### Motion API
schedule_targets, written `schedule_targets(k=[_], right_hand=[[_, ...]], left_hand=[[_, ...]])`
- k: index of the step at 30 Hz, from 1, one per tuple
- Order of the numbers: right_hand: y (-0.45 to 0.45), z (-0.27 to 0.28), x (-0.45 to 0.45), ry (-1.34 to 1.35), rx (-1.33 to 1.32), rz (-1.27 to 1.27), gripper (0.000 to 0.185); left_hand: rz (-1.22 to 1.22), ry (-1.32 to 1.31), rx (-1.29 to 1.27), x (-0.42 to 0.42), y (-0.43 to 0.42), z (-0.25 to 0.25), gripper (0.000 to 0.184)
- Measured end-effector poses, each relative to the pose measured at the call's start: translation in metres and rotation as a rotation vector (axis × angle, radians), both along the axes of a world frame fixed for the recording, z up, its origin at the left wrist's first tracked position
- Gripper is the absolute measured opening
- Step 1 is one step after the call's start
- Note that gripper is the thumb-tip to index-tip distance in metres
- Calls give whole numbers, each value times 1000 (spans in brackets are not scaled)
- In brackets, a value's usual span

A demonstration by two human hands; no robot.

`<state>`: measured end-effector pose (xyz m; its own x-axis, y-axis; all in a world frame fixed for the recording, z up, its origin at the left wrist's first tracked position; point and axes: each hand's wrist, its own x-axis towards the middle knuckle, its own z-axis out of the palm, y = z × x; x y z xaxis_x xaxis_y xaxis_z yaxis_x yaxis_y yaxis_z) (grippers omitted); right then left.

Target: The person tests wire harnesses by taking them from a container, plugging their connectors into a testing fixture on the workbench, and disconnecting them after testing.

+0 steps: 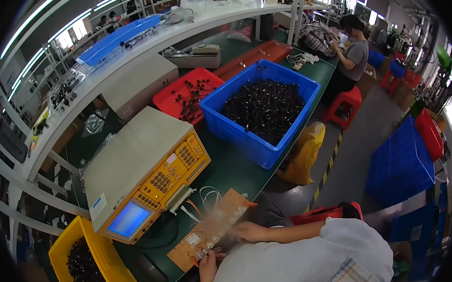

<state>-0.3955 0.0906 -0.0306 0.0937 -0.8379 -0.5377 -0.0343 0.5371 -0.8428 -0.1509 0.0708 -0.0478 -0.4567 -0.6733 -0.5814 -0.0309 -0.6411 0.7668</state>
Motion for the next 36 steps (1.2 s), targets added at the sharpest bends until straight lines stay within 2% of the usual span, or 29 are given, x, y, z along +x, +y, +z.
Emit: schedule_targets(k=[2,5,8,11,13,17,19,23,28,32,34,36], right_hand=[[-4,-5,2,21,-15,70,55],[-9,-30,7,79,-90,307,64],[-11,-38,14,-2,-55,354,66],[-15,-21,15,-14,-18,441,63],[-18,-21,16,-48,-23,466,61],[-20,-29,20,-107,-22,558,56],[-21,-34,19,-119,-33,597,55],[-19,-46,20,-203,-34,629,50],[-22,-33,19,-185,-3,653,47],[-22,-39,20,-187,-11,639,45],[-21,-36,20,-192,-10,635,44],[-22,-33,21,-198,-10,626,43]], left_hand=[[9,4,6,-1,-1,4,43],[23,7,13,0,-1,-5,43],[21,28,30,-2,-1,-6,43],[29,-10,81,-1,-1,-2,44],[37,154,80,2,0,-11,46],[-6,197,28,3,-1,-18,50],[-14,223,83,5,-4,-32,54],[41,281,153,6,-5,-40,57],[56,216,163,0,-5,-19,64],[34,216,146,3,-6,-32,64],[68,224,214,2,-6,-30,59],[49,214,173,2,-6,-24,58]])
